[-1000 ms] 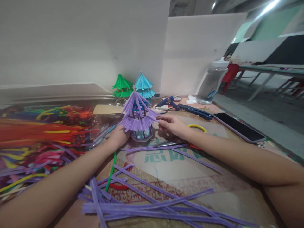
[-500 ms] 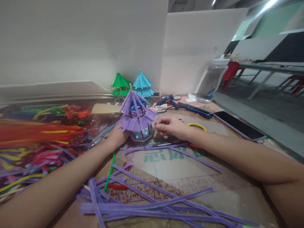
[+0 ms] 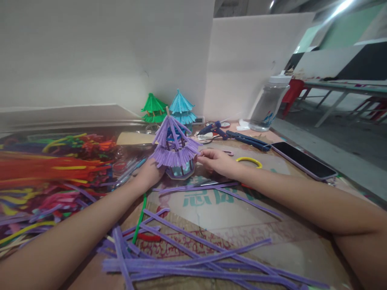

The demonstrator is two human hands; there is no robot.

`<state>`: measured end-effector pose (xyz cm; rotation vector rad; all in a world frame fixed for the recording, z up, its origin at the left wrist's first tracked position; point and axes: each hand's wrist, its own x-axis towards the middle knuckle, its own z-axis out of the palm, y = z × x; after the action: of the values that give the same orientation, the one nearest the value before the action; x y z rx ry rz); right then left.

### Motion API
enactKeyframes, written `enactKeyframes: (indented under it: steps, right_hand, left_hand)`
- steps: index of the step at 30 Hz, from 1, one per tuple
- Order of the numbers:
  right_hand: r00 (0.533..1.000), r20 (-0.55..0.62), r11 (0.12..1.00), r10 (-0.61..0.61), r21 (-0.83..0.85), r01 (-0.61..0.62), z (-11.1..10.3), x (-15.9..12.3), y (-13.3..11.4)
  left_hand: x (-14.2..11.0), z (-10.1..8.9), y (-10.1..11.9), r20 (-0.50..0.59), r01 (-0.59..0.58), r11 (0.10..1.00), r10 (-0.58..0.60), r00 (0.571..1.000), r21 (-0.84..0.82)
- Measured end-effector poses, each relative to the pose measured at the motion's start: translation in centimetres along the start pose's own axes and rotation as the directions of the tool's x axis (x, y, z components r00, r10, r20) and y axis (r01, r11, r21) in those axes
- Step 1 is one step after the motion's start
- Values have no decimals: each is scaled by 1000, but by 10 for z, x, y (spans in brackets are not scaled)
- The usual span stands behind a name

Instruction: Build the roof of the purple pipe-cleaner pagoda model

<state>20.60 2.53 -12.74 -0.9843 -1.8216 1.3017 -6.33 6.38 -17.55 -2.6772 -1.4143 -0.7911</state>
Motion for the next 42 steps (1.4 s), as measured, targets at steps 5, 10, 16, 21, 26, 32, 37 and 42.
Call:
enactKeyframes:
  steps: [5, 10, 16, 21, 26, 32, 37, 42]
  right_hand:
    - [1000, 13, 999, -9, -40, 10, -1, -2, -5]
    - [1000, 30, 999, -6, -45, 8, -5, -5, -10]
    - [999, 39, 996, 15, -93, -11, -4, -3, -6]
    - [998, 66, 978, -2, -210, 15, -2, -3, -5]
    - [950, 18, 829, -310, -485, 280, 2, -13, -10]
    - [644, 275, 304, -714, -707, 639, 7, -29, -19]
    - [537, 240, 181, -809, -767, 616, 3, -30, -31]
    - [520, 333, 39, -787, -814, 580, -4, -29, -41]
  left_hand:
    - [1, -1, 3, -28, -21, 999, 21, 999, -35]
    - [1, -3, 4, -32, -26, 999, 25, 999, -25]
    - [2, -5, 7, 29, 3, 998, -5, 1000, 69]
    - [3, -12, 15, 36, 110, 990, -114, 993, 92]
    - [4, -12, 16, 46, 56, 996, -59, 997, 72]
    - [4, -10, 15, 8, 19, 1000, -19, 1000, 16]
    - [3, -18, 24, -67, -3, 997, -2, 998, -71]
    - [2, -20, 26, -65, 15, 999, -18, 998, -41]
